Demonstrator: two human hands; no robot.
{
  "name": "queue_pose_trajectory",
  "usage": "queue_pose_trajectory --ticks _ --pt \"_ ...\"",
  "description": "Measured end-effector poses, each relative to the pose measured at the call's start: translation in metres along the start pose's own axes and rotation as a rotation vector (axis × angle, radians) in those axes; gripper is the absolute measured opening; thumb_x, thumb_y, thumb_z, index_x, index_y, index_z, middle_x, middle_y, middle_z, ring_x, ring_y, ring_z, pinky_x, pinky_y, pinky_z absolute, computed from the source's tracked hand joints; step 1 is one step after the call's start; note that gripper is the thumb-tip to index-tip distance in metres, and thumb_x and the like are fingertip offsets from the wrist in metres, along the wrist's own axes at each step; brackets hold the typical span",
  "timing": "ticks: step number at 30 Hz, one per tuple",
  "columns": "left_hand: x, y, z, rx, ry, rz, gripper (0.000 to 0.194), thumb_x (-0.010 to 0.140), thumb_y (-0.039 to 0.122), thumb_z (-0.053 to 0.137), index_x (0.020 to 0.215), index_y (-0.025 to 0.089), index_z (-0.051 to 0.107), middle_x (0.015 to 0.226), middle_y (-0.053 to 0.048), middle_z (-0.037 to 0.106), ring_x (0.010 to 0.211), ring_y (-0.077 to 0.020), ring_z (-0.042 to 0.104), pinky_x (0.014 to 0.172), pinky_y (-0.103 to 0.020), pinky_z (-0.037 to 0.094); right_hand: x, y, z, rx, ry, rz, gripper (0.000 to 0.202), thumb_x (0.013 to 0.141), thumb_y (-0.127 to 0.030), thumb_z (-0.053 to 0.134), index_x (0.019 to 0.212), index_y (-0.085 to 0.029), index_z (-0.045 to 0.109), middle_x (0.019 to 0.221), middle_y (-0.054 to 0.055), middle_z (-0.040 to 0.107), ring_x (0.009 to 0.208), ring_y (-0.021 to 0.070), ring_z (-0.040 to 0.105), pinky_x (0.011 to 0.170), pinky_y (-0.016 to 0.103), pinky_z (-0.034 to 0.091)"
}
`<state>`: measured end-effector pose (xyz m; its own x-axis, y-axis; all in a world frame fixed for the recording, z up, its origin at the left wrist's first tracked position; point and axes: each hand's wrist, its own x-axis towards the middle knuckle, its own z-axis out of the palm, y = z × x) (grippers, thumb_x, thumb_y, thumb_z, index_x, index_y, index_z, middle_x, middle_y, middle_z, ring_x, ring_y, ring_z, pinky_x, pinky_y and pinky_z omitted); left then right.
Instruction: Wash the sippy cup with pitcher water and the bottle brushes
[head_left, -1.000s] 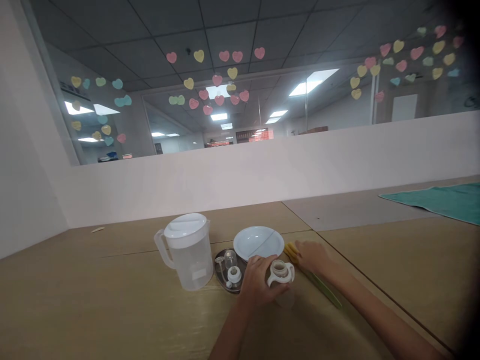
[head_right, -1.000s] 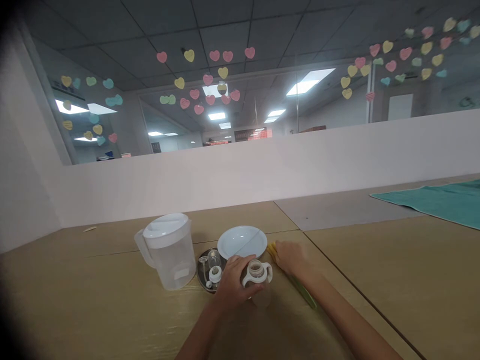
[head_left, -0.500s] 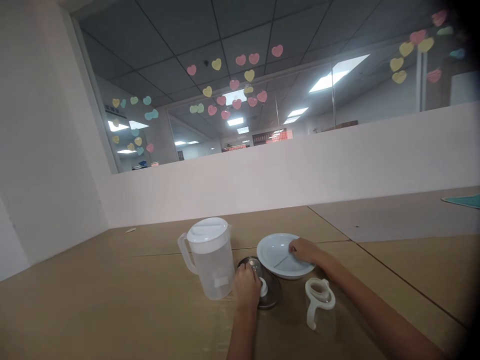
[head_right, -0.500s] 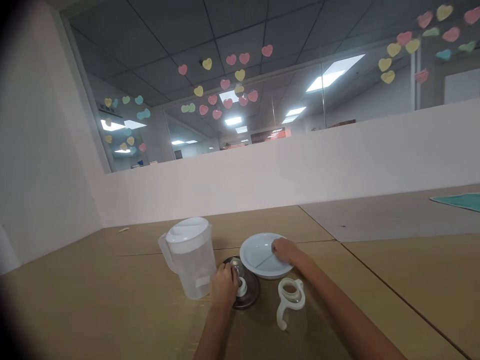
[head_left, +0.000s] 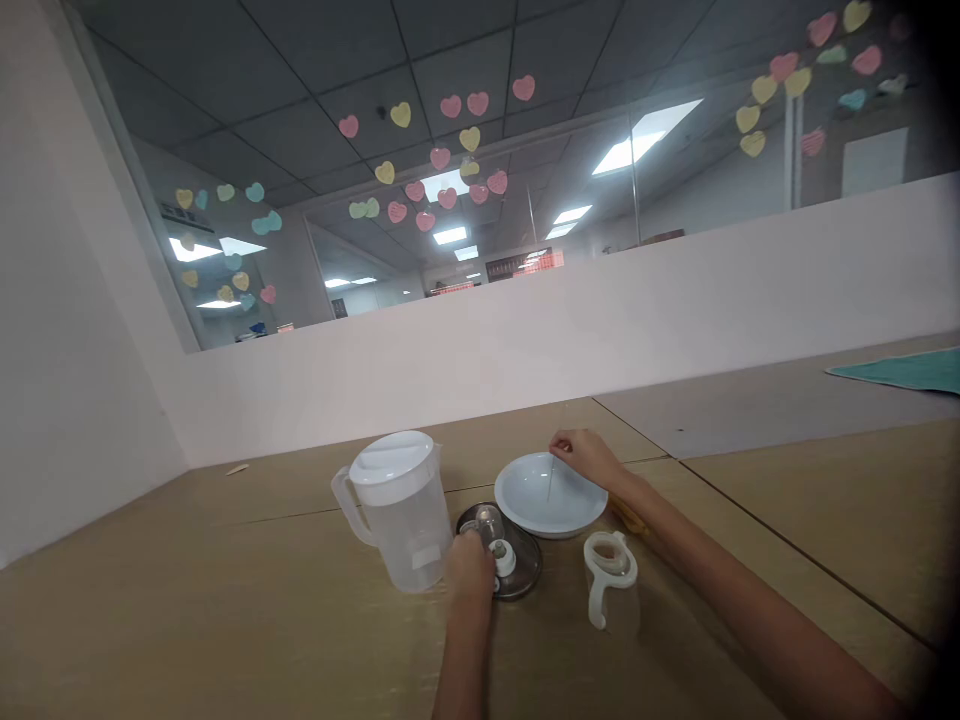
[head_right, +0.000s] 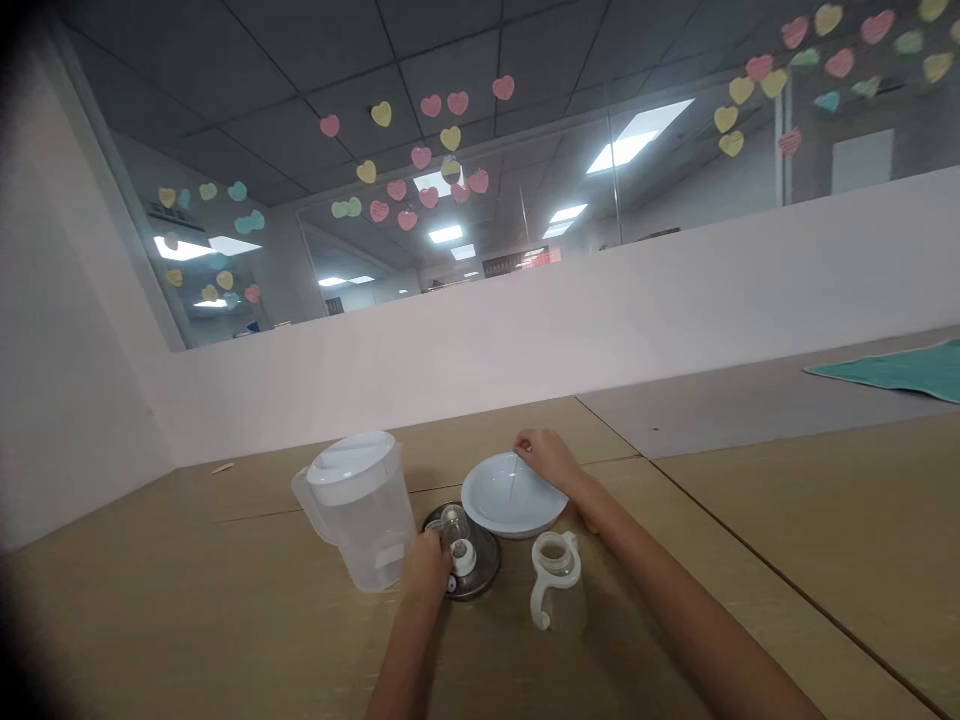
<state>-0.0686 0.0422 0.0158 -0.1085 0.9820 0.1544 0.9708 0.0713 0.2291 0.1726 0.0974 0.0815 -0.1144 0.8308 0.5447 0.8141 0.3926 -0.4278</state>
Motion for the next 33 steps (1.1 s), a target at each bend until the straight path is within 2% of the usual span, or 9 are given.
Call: queue_pose_trajectory --ticks 3,6,9,11,14,18,20,26,33 --pt "-0.002 0.003 -0.007 0.002 0.121 -0.003 0.025 0.085 0.017 0.040 0.085 0.015 0.065 0.088 -0.015 0.067 0.083 -0.0243 0.064 0.065 -0.029 0.044 0.002 -0.011 -0.015 0.138 0.148 0.000 0.014 0.075 -0.022 0.052 0.076 -0.019 0.065 0.076 0.003 0.069 0.073 0.0153 0.063 0.066 0.023 0.043" --pt "-0.006 0.010 -0.019 -0.073 0.291 0.018 0.025 0.086 0.019 0.039 0.086 0.017 0.064 0.086 -0.012 0.068 0.078 -0.0220 0.065 0.063 -0.027 0.043 0.001 -0.021 -0.028 0.218 0.208 0.002 0.011 0.075 -0.022 0.052 0.076 -0.019 0.062 0.072 0.002 0.068 0.068 0.0145 0.063 0.061 0.023 0.043" --pt "-0.008 0.022 -0.030 -0.301 0.430 0.092 0.020 0.085 0.021 0.041 0.090 0.017 0.061 0.086 -0.009 0.069 0.078 -0.0201 0.065 0.064 -0.025 0.043 -0.002 -0.030 -0.040 0.268 0.239 -0.013 0.006 0.075 -0.022 0.051 0.078 -0.020 0.055 0.069 0.001 0.066 0.062 0.0131 0.061 0.058 0.022 0.042" --pt "-0.008 0.031 -0.032 -0.557 0.460 0.174 0.016 0.084 0.023 0.045 0.091 0.018 0.058 0.085 -0.007 0.069 0.080 -0.0190 0.065 0.066 -0.025 0.044 -0.005 -0.037 -0.047 0.307 0.264 -0.027 0.007 0.076 -0.023 0.050 0.083 -0.021 0.051 0.070 0.000 0.065 0.059 0.0125 0.060 0.057 0.023 0.042" --pt "-0.003 0.046 -0.031 -0.865 0.396 0.346 0.017 0.081 0.029 0.049 0.092 0.018 0.057 0.088 -0.006 0.068 0.082 -0.0186 0.064 0.071 -0.026 0.046 -0.010 -0.048 -0.056 0.367 0.279 -0.064 0.018 0.079 -0.023 0.046 0.096 -0.021 0.047 0.072 0.000 0.065 0.060 0.0123 0.060 0.059 0.024 0.044" --pt "-0.001 0.062 -0.020 -0.936 0.276 0.531 0.022 0.082 0.033 0.050 0.091 0.018 0.063 0.092 -0.006 0.068 0.087 -0.0200 0.062 0.077 -0.028 0.044 -0.019 -0.065 -0.070 0.419 0.261 -0.135 0.026 0.082 -0.024 0.043 0.107 -0.020 0.051 0.079 0.002 0.066 0.071 0.0127 0.061 0.067 0.025 0.045" --pt "-0.005 0.066 -0.014 -0.937 0.236 0.564 0.023 0.083 0.034 0.049 0.089 0.017 0.064 0.089 -0.005 0.068 0.085 -0.0198 0.061 0.075 -0.027 0.043 -0.026 -0.074 -0.077 0.442 0.215 -0.137 0.023 0.086 -0.031 0.041 0.096 -0.019 0.058 0.080 0.003 0.065 0.071 0.0127 0.060 0.067 0.024 0.044" --pt "-0.021 0.065 0.004 -0.925 0.185 0.581 0.025 0.086 0.033 0.046 0.094 0.017 0.063 0.093 -0.005 0.068 0.082 -0.0183 0.059 0.074 -0.025 0.041 -0.044 -0.096 -0.083 0.453 -0.035 -0.128 0.059 0.090 -0.053 0.024 0.057 -0.016 0.056 0.056 0.001 0.057 0.055 0.0114 0.054 0.060 0.024 0.038" --pt "-0.021 0.066 0.011 -1.077 0.138 0.514 0.028 0.084 0.036 0.048 0.097 0.017 0.064 0.093 -0.006 0.068 0.083 -0.0195 0.061 0.073 -0.025 0.043 -0.043 -0.101 -0.067 0.281 -0.175 -0.104 0.063 0.089 -0.056 0.021 0.048 -0.017 0.049 0.046 0.001 0.050 0.044 0.0098 0.046 0.056 0.025 0.034"
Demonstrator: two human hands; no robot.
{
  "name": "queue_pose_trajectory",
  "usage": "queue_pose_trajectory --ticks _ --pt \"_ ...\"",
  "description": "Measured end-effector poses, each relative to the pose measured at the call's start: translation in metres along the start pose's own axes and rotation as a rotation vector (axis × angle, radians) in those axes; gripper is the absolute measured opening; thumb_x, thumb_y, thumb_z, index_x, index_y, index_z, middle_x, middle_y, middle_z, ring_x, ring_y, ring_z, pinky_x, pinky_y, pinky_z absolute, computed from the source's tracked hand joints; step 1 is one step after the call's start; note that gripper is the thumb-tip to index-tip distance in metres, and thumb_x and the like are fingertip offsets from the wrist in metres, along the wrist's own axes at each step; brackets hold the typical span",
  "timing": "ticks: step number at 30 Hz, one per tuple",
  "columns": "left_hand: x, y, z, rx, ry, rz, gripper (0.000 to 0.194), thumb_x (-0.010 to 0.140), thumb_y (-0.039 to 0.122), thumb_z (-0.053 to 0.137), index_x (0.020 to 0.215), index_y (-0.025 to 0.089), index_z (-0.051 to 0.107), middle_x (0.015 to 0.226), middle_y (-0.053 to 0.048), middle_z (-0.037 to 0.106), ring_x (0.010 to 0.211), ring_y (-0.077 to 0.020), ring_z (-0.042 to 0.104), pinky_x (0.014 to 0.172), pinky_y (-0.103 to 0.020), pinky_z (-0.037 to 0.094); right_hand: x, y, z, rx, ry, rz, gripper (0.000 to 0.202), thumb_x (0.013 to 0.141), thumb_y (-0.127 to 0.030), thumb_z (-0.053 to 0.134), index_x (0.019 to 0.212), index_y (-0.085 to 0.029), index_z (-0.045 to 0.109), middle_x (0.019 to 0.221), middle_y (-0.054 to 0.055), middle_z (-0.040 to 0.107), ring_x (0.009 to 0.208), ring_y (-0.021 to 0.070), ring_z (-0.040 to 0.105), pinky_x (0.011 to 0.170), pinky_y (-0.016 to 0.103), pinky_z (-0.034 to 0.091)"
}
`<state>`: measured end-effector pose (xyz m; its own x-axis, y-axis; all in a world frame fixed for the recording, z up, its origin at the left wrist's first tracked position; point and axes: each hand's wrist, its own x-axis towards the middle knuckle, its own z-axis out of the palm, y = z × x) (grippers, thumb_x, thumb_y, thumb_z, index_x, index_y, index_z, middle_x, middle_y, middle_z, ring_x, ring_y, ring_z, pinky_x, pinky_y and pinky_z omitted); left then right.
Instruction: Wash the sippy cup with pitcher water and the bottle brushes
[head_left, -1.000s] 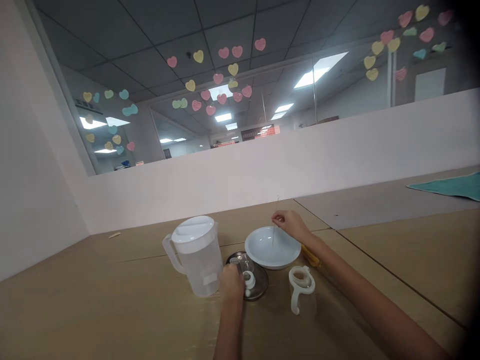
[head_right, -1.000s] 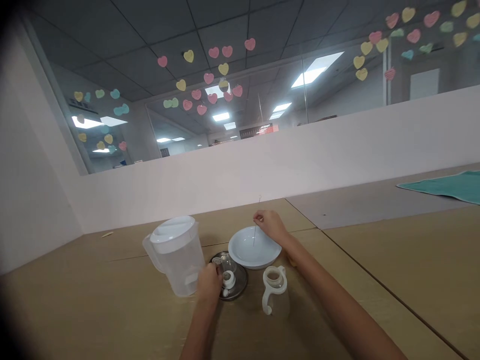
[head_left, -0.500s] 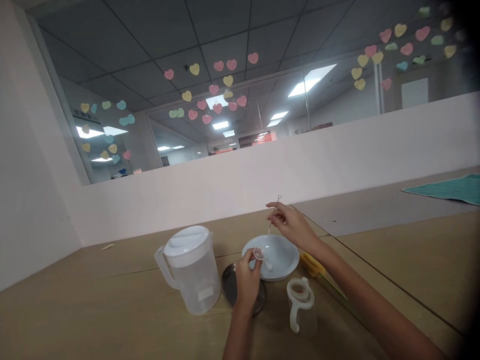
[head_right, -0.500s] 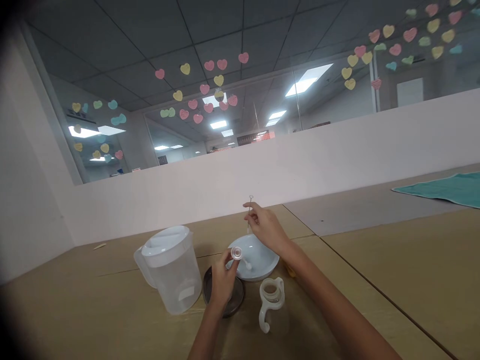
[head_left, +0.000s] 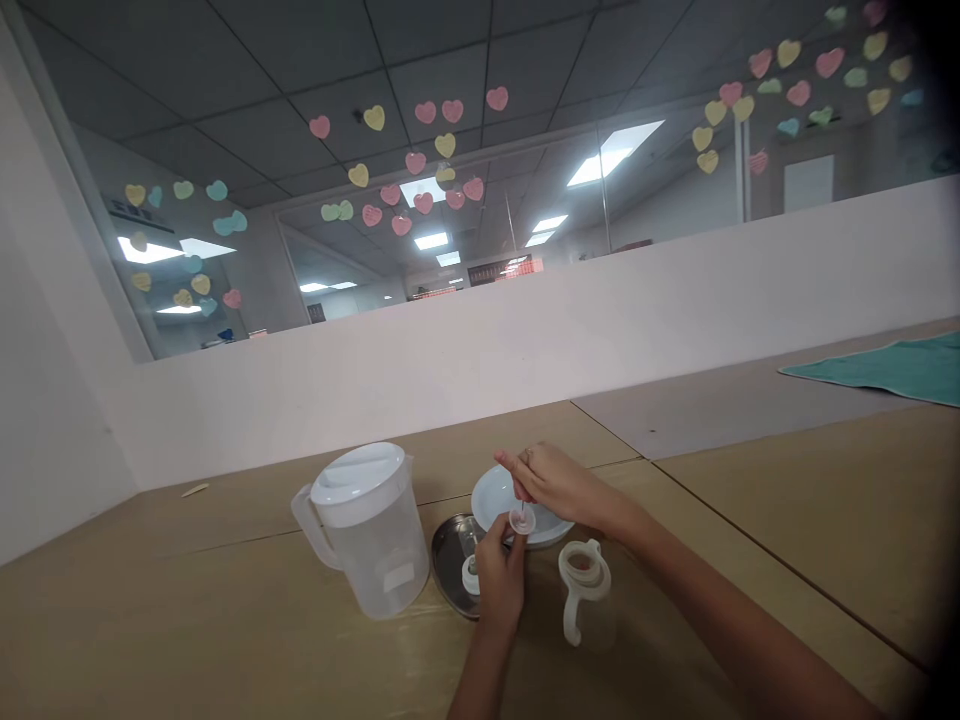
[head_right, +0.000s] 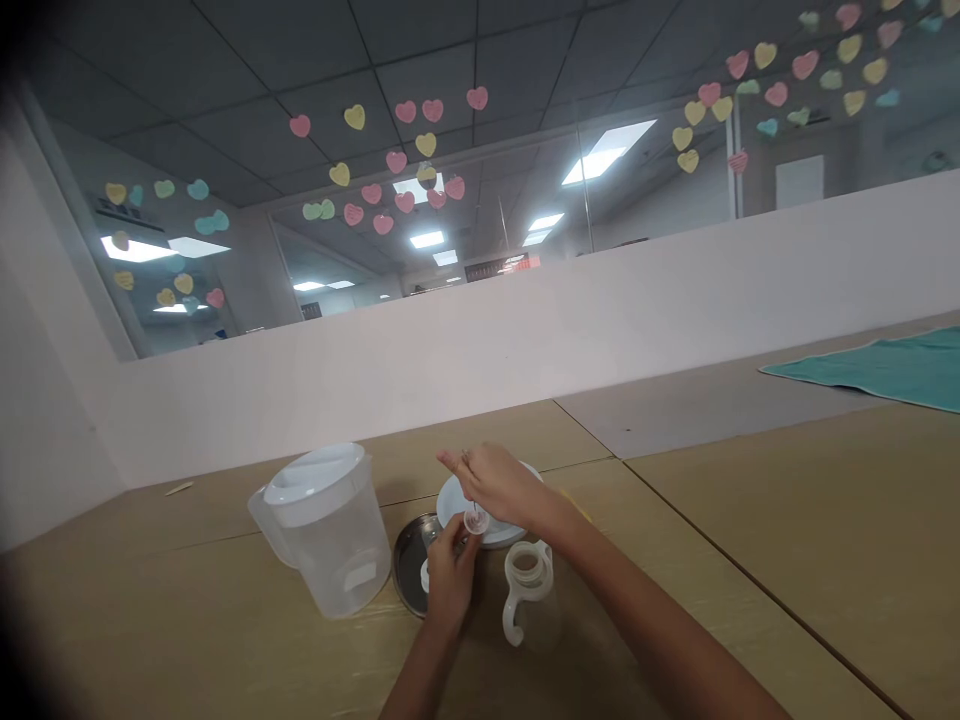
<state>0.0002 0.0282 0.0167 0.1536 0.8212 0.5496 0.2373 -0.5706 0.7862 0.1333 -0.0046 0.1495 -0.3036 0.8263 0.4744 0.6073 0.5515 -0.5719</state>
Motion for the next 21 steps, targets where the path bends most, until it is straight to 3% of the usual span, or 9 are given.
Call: queue_pose_trajectory --ticks 9,17,21 --pt "0.005 -0.004 -0.002 -0.121 0.057 -0.039 0.025 0.081 0.035 0.053 0.090 0.014 0.063 0.091 -0.006 0.068 0.082 -0.0182 0.061 0.073 -0.024 0.044 -0.004 0.007 0.003 -0.150 0.018 -0.066 0.057 0.091 -0.050 0.024 0.057 -0.017 0.055 0.049 0.000 0.050 0.043 0.0093 0.040 0.053 0.025 0.030" --pt "0.006 0.002 -0.003 -0.095 0.038 -0.052 0.032 0.080 0.038 0.054 0.094 0.013 0.065 0.087 -0.006 0.070 0.080 -0.0184 0.062 0.072 -0.025 0.046 -0.006 0.004 0.001 -0.109 0.068 -0.084 0.057 0.090 -0.053 0.025 0.054 -0.018 0.053 0.047 -0.001 0.046 0.041 0.0087 0.038 0.049 0.024 0.028" --pt "0.005 0.001 -0.003 -0.092 0.033 -0.047 0.030 0.080 0.037 0.053 0.094 0.013 0.065 0.087 -0.006 0.070 0.078 -0.0183 0.063 0.071 -0.025 0.046 -0.008 -0.002 0.002 -0.021 -0.001 -0.036 0.059 0.089 -0.053 0.025 0.050 -0.019 0.051 0.046 0.000 0.050 0.042 0.0101 0.044 0.050 0.024 0.033"
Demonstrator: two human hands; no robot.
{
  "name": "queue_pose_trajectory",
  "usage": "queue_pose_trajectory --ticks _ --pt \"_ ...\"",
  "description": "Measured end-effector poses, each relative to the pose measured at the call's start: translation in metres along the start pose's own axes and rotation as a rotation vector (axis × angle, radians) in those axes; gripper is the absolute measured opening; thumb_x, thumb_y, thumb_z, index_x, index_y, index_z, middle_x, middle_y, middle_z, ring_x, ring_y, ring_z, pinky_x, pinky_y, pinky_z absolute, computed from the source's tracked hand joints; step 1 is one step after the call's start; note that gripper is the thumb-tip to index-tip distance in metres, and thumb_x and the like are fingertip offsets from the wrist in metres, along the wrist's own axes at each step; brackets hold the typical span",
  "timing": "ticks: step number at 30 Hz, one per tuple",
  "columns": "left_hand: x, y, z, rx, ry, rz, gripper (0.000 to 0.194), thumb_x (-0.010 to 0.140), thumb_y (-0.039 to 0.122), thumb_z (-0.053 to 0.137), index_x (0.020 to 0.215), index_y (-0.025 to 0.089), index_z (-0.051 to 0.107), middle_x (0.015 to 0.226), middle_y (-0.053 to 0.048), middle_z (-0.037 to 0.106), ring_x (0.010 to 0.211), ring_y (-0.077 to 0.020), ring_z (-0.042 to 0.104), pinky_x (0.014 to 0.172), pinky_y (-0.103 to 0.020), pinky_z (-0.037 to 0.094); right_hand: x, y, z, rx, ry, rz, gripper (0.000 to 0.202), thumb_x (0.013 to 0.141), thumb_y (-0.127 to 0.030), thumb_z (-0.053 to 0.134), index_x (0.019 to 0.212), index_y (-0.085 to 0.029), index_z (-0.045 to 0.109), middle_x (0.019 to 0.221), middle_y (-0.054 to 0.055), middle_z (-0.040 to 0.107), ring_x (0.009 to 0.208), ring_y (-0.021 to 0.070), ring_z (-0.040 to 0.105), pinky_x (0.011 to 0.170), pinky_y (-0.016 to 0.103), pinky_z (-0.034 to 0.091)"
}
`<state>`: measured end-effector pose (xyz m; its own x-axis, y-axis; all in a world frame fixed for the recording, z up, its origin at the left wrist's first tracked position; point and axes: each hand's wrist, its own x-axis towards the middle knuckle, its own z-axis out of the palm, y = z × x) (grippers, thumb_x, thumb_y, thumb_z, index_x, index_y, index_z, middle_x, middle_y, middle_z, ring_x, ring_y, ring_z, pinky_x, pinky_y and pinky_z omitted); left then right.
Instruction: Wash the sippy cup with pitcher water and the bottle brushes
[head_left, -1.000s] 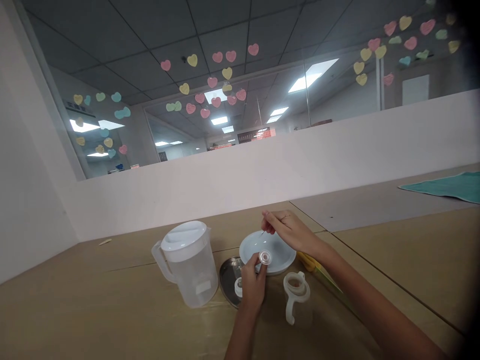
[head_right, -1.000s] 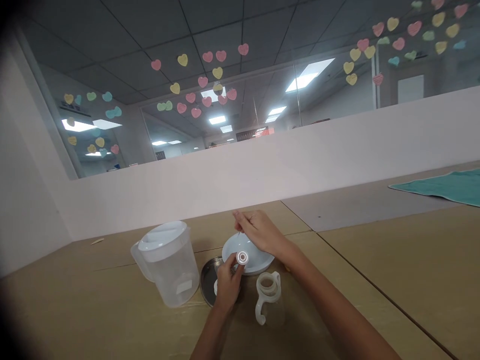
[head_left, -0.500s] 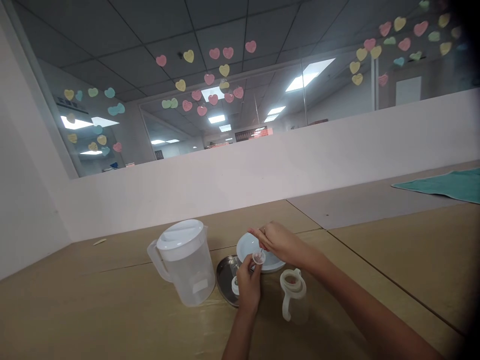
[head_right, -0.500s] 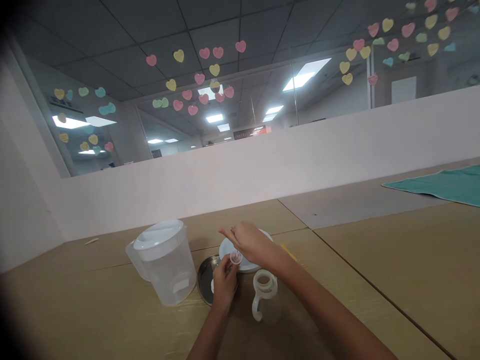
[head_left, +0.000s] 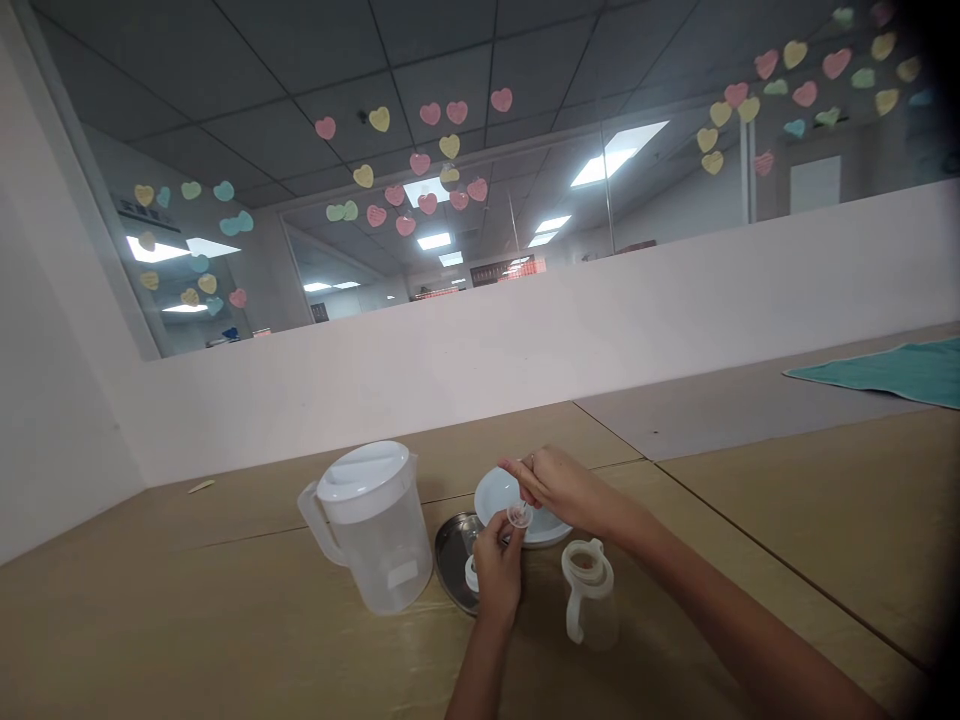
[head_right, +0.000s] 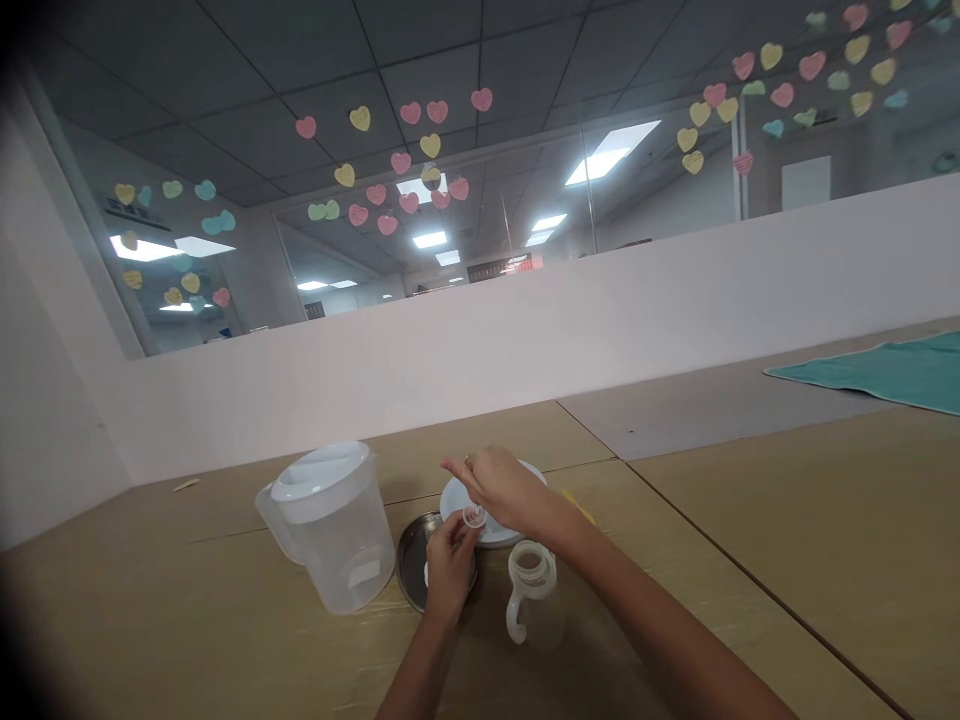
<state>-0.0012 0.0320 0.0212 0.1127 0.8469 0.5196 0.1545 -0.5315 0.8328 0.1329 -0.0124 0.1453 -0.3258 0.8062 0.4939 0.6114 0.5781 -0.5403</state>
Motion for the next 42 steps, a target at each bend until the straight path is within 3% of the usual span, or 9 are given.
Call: queue_pose_trajectory --ticks 7,12,16,20,27,30,33,37,42 --pt "-0.002 -0.005 0.001 0.007 -0.004 0.004 0.027 0.080 0.034 0.054 0.094 0.014 0.067 0.089 -0.006 0.070 0.080 -0.0190 0.063 0.072 -0.026 0.046 0.000 0.000 0.004 0.081 -0.066 0.028 0.059 0.089 -0.054 0.026 0.049 -0.018 0.050 0.050 0.001 0.055 0.047 0.0109 0.050 0.056 0.024 0.037" --pt "-0.002 -0.006 0.001 0.013 -0.014 -0.004 0.030 0.080 0.034 0.054 0.098 0.014 0.066 0.091 -0.006 0.070 0.079 -0.0193 0.063 0.072 -0.027 0.046 0.004 0.005 0.004 -0.063 0.046 0.062 0.057 0.091 -0.049 0.025 0.047 -0.019 0.045 0.046 0.001 0.052 0.043 0.0104 0.046 0.055 0.025 0.034" --pt "-0.002 -0.004 0.002 0.065 -0.034 0.028 0.030 0.081 0.035 0.052 0.097 0.015 0.067 0.092 -0.007 0.070 0.082 -0.0202 0.063 0.075 -0.028 0.046 0.003 0.004 0.007 -0.121 0.028 0.033 0.057 0.092 -0.047 0.026 0.045 -0.020 0.044 0.042 0.001 0.050 0.042 0.0109 0.045 0.052 0.025 0.032" --pt "-0.004 -0.003 0.002 0.090 -0.017 0.025 0.030 0.081 0.037 0.051 0.094 0.015 0.067 0.090 -0.006 0.070 0.080 -0.0203 0.063 0.073 -0.027 0.046 0.004 0.004 0.011 -0.178 0.095 0.044 0.056 0.093 -0.044 0.025 0.047 -0.020 0.045 0.044 0.002 0.051 0.042 0.0112 0.045 0.053 0.025 0.031" --pt "-0.002 -0.009 0.003 0.076 0.007 0.000 0.027 0.079 0.035 0.052 0.088 0.014 0.067 0.079 -0.005 0.070 0.074 -0.0191 0.063 0.068 -0.026 0.046 0.009 0.018 0.019 -0.286 0.130 0.010 0.040 0.091 -0.041 0.034 0.072 -0.019 0.062 0.045 0.001 0.049 0.040 0.0115 0.041 0.048 0.026 0.027" --pt "-0.001 -0.010 0.003 0.063 0.011 -0.011 0.025 0.078 0.033 0.052 0.085 0.014 0.067 0.071 -0.004 0.068 0.069 -0.0178 0.062 0.066 -0.025 0.045 0.007 0.015 0.016 -0.341 0.069 -0.044 0.026 0.088 -0.033 0.042 0.088 -0.018 0.062 0.049 0.001 0.051 0.041 0.0110 0.040 0.046 0.025 0.024" --pt "-0.001 -0.009 0.003 0.044 0.001 -0.002 0.024 0.077 0.032 0.053 0.084 0.014 0.066 0.069 -0.002 0.068 0.069 -0.0174 0.062 0.066 -0.025 0.045 0.004 0.008 0.012 -0.309 -0.022 -0.060 0.021 0.086 -0.028 0.043 0.087 -0.018 0.061 0.052 0.000 0.053 0.041 0.0103 0.040 0.045 0.024 0.024" --pt "-0.002 -0.007 0.004 0.015 0.004 0.004 0.025 0.077 0.033 0.053 0.085 0.015 0.066 0.071 -0.002 0.068 0.069 -0.0172 0.061 0.066 -0.025 0.045 0.004 0.008 0.016 -0.235 0.018 -0.041 0.027 0.088 -0.030 0.039 0.081 -0.018 0.062 0.050 0.001 0.053 0.041 0.0105 0.043 0.046 0.024 0.027" --pt "-0.004 -0.004 0.004 0.027 0.006 -0.004 0.020 0.076 0.027 0.051 0.077 0.014 0.067 0.068 -0.002 0.068 0.065 -0.0161 0.060 0.063 -0.024 0.044 0.009 0.024 0.034 -0.473 -0.034 -0.159 0.023 0.077 -0.023 0.053 0.098 -0.015 0.061 0.064 0.005 0.062 0.056 0.0149 0.054 0.049 0.024 0.028"
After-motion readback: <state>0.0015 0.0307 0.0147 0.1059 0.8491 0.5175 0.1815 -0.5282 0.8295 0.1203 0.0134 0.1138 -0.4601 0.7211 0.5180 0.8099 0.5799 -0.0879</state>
